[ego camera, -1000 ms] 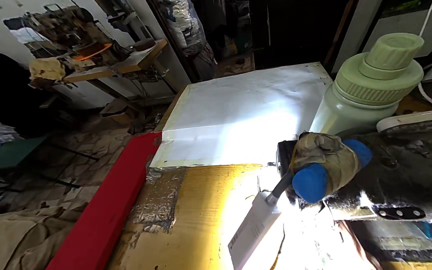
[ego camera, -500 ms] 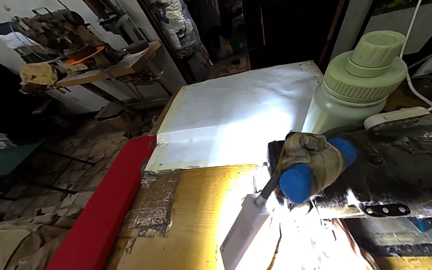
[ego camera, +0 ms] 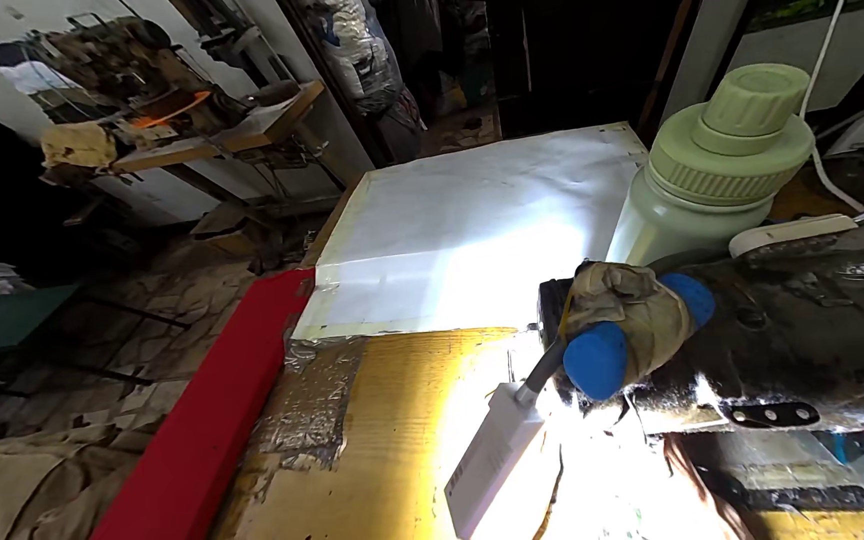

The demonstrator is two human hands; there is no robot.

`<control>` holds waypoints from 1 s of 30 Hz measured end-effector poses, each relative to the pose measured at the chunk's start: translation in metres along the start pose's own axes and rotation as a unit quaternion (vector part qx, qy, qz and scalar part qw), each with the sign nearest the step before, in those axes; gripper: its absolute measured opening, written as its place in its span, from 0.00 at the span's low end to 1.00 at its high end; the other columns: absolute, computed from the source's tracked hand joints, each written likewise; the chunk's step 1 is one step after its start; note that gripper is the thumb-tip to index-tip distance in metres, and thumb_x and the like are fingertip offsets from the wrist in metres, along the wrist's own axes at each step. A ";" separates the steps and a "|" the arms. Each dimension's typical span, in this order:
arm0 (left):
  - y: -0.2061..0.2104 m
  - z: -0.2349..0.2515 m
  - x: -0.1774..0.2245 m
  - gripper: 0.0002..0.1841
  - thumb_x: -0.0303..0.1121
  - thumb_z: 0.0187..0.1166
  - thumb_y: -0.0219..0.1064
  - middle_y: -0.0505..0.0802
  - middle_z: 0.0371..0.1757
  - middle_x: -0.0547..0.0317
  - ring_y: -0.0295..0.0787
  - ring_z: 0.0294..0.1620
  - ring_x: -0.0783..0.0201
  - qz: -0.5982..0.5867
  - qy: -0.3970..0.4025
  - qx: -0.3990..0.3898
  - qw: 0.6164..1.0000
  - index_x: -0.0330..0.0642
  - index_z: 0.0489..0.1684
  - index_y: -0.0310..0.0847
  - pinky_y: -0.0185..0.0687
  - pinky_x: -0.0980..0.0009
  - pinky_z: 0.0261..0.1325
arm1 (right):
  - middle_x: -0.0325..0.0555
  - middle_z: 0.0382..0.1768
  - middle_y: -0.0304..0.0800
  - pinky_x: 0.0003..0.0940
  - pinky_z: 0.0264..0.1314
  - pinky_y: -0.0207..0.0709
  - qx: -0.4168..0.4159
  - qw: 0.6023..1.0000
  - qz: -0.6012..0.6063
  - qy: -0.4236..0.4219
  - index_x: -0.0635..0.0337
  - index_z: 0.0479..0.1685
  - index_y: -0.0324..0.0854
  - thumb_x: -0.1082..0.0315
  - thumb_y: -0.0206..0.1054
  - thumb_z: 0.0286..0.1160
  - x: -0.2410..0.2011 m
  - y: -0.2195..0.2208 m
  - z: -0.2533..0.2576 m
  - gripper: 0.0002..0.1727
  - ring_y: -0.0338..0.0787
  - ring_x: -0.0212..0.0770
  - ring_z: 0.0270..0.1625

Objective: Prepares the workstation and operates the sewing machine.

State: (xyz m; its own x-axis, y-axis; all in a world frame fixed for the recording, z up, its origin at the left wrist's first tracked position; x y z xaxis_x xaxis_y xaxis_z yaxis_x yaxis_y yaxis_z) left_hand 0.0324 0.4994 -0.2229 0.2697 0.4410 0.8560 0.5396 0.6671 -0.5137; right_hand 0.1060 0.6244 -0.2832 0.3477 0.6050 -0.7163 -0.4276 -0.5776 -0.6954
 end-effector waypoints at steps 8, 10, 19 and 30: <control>-0.003 0.001 0.005 0.16 0.29 0.85 0.60 0.93 0.55 0.38 0.88 0.63 0.62 0.031 0.004 0.012 0.999 0.23 0.56 0.87 0.72 0.71 0.74 | 0.67 0.64 0.87 0.34 0.83 0.64 -0.046 0.996 0.059 0.053 0.79 0.62 0.82 0.69 0.56 0.85 -0.017 -0.012 0.001 0.20 0.83 0.49 0.73; -0.001 0.001 0.003 0.16 0.28 0.85 0.59 0.93 0.55 0.38 0.88 0.62 0.65 0.000 0.011 0.012 1.000 0.21 0.56 0.85 0.73 0.75 0.73 | 0.66 0.65 0.86 0.28 0.80 0.64 -0.073 0.988 0.102 0.089 0.81 0.66 0.79 0.72 0.56 0.83 -0.024 -0.015 -0.005 0.21 0.83 0.42 0.71; -0.043 -0.015 0.016 0.14 0.29 0.68 0.74 0.95 0.42 0.47 0.91 0.48 0.71 -0.052 0.097 0.126 0.986 0.22 0.41 0.89 0.82 0.77 0.62 | 0.71 0.53 0.89 0.27 0.68 0.73 0.049 0.984 0.145 0.089 0.88 0.56 0.80 0.77 0.60 0.79 -0.047 -0.071 0.005 0.17 0.87 0.44 0.59; -0.021 -0.033 0.043 0.18 0.19 0.75 0.63 0.94 0.51 0.58 0.90 0.42 0.73 -0.373 0.113 0.000 0.921 0.25 0.65 0.79 0.88 0.75 0.47 | 0.44 0.40 0.79 0.19 0.46 0.78 0.035 0.862 0.463 0.206 0.75 0.62 0.71 0.78 0.49 0.89 -0.021 -0.042 0.013 0.12 0.81 0.25 0.38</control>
State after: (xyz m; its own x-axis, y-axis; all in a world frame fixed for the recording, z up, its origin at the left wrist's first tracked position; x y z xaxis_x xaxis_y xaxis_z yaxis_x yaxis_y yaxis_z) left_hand 0.0589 0.4847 -0.1735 -0.0161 -0.2761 0.9610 0.6429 0.7333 0.2214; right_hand 0.1058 0.6429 -0.2378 0.0908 -0.3502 -0.9323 -0.7253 -0.6647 0.1791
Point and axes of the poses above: each hand's wrist, its own z-axis towards the middle knuckle, its own y-axis out of the palm, x = y × z, the point moved 9 cm from there along z, towards the middle knuckle
